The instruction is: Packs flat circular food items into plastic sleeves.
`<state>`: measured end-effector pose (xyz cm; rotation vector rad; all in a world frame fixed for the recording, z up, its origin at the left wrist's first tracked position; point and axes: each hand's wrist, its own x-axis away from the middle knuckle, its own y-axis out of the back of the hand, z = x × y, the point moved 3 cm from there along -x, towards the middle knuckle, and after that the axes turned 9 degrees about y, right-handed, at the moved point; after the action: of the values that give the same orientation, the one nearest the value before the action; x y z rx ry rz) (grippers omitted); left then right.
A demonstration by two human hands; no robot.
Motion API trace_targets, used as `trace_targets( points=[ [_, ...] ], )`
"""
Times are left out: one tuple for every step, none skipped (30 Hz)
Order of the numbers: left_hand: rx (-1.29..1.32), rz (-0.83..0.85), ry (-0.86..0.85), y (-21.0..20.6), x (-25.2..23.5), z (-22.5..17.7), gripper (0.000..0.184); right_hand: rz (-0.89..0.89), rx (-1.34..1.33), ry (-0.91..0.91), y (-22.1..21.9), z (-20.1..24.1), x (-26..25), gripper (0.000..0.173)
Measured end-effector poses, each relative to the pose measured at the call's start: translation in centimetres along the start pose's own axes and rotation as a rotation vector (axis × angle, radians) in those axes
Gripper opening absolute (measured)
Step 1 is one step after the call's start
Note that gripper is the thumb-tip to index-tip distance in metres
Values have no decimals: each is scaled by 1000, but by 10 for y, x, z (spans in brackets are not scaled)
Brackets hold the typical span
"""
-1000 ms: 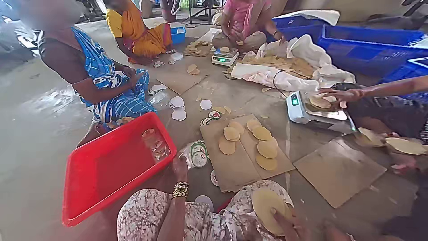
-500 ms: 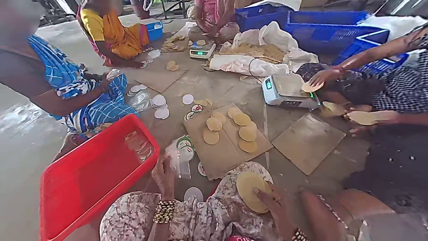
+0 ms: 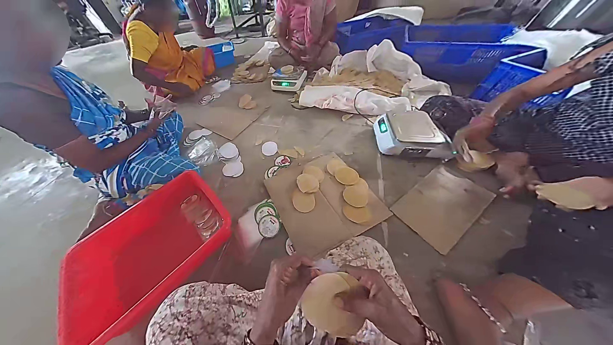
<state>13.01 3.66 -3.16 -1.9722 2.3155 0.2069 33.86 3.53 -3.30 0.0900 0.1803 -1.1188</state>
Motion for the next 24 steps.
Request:
trace_targets(
  points=[
    [115, -15, 38, 0, 2, 2, 15, -41, 1, 13, 2, 2, 1, 21],
    [217, -18, 82, 0, 4, 5, 23, -100, -8, 23, 3, 5, 2, 20],
    [292, 5, 125, -1, 6, 8, 32, -158, -16, 24, 5, 9, 3, 21],
    [347, 37, 171, -4, 9, 13, 37, -199, -27, 21, 6, 12, 4, 22],
    [396, 59, 219, -8, 12, 18, 35, -221, -35, 16, 7, 13, 5, 22],
    [467, 58, 266, -12, 16, 24, 25, -229, -38, 11, 7, 14, 6, 22],
    [556, 46, 304, -17, 19, 30, 15, -228, -38, 5, 6, 13, 6, 21],
    [631, -9, 344, -21, 21, 36, 11, -234, -39, -2, 5, 11, 5, 23],
    [688, -82, 381, -24, 20, 38, 14, -249, -36, -10, 4, 10, 5, 29],
    [719, -152, 407, -25, 16, 38, 16, -272, -14, -19, 4, 11, 4, 39],
    [726, -231, 429, -24, 12, 38, 18, -298, 17, -23, 5, 14, 4, 49],
    [721, -311, 451, -19, 10, 37, 20, -329, 80, -13, 8, 17, 5, 52],
    [702, -388, 459, -12, 7, 38, 21, -371, 208, 30, 12, 22, 7, 48],
    [674, -448, 455, -4, 5, 39, 22, -420, 402, 108, 17, 26, 11, 38],
    [640, -485, 444, 5, 5, 42, 22, -444, 611, 222, 23, 29, 17, 27],
    [613, -514, 433, 13, 6, 44, 21, -428, 803, 356, 30, 31, 24, 22],
    [586, -538, 424, 21, 8, 47, 20, -386, 986, 472, 37, 30, 31, 23],
    [560, -554, 420, 28, 11, 51, 20, -344, 1136, 561, 43, 27, 38, 27],
    [533, -570, 421, 34, 14, 56, 19, -309, 1252, 619, 49, 21, 46, 31],
    [514, -590, 424, 39, 17, 63, 19, -277, 1329, 639, 53, 13, 55, 33],
    [498, -609, 425, 42, 21, 71, 19, -254, 1373, 641, 56, 5, 63, 32],
    [483, -630, 435, 45, 25, 78, 19, -240, 1398, 634, 57, -1, 71, 32],
    [472, -649, 451, 46, 29, 85, 19, -228, 1406, 622, 58, -6, 77, 32],
    [478, -677, 466, 46, 31, 92, 19, -227, 1405, 605, 58, -9, 81, 32]
  ],
)
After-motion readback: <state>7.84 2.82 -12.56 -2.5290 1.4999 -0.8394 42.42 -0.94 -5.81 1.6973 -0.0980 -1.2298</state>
